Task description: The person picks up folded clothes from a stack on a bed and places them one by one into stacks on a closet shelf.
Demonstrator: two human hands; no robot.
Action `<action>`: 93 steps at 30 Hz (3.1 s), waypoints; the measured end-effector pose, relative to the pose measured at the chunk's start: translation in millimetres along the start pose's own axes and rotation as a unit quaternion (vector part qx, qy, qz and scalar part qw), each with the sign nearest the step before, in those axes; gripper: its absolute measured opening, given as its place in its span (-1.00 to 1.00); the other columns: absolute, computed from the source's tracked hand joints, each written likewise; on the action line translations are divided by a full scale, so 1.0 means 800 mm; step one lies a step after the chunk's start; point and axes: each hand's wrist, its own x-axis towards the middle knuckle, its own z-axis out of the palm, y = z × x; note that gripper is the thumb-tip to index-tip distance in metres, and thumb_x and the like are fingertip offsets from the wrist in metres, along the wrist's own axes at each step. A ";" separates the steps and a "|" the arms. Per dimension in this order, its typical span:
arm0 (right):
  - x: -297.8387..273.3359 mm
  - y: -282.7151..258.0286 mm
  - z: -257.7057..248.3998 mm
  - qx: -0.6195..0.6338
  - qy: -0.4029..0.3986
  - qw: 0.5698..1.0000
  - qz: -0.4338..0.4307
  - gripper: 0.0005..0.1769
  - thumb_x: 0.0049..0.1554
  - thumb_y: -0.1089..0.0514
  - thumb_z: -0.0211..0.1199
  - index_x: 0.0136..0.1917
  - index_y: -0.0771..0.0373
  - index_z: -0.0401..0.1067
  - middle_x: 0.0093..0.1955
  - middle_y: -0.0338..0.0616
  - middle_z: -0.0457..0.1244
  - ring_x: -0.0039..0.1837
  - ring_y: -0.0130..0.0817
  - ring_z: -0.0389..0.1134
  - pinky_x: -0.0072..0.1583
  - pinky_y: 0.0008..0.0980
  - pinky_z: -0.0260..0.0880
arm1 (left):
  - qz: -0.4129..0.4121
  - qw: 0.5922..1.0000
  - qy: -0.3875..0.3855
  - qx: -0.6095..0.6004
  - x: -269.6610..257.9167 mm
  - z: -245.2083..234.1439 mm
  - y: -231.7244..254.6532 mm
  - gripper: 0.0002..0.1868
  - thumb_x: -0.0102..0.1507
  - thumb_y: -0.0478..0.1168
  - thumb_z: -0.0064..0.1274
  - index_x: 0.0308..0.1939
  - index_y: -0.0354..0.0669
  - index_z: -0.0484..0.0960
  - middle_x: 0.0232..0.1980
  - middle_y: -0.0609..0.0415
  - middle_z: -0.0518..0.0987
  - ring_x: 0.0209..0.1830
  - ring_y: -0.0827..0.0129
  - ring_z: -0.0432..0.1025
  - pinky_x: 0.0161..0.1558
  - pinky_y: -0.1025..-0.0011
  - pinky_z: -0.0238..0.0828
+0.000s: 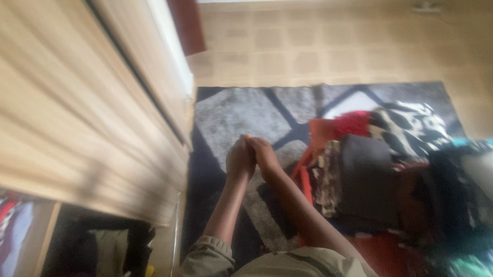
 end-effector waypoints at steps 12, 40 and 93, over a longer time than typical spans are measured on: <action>-0.040 -0.014 -0.140 0.117 0.168 0.979 -0.008 -0.60 0.22 0.01 0.16 0.03 0.42 0.56 0.00 0.12 0.42 0.06 -0.18 0.41 0.17 -0.33 0.32 | 0.077 0.988 -0.103 -0.082 -0.001 0.092 0.108 -0.55 0.49 0.03 -0.42 -0.07 -0.23 0.48 -0.20 -0.15 0.66 -0.20 0.04 0.64 -0.20 0.23 0.58; -0.174 0.110 -0.441 -0.188 0.485 0.840 0.151 -0.26 0.24 -0.07 0.19 0.58 0.17 0.05 0.58 0.08 0.04 0.57 0.03 0.05 0.49 0.11 0.05 | -0.101 0.879 -0.352 -0.304 -0.087 0.274 0.155 -0.52 0.31 -0.08 0.06 0.18 -0.38 0.56 0.05 -0.18 0.65 0.01 0.08 0.53 0.08 0.19 0.40; -0.249 -0.010 -0.340 0.353 0.464 0.802 0.130 -0.63 0.15 0.34 0.25 0.19 0.57 0.32 0.22 0.30 0.28 0.15 0.09 0.41 0.23 0.05 0.46 | -0.303 0.659 -0.349 -0.593 -0.116 0.266 0.212 -0.22 0.35 0.04 -0.09 0.59 -0.21 0.16 0.60 -0.17 0.23 0.61 0.04 0.08 0.53 0.00 -0.19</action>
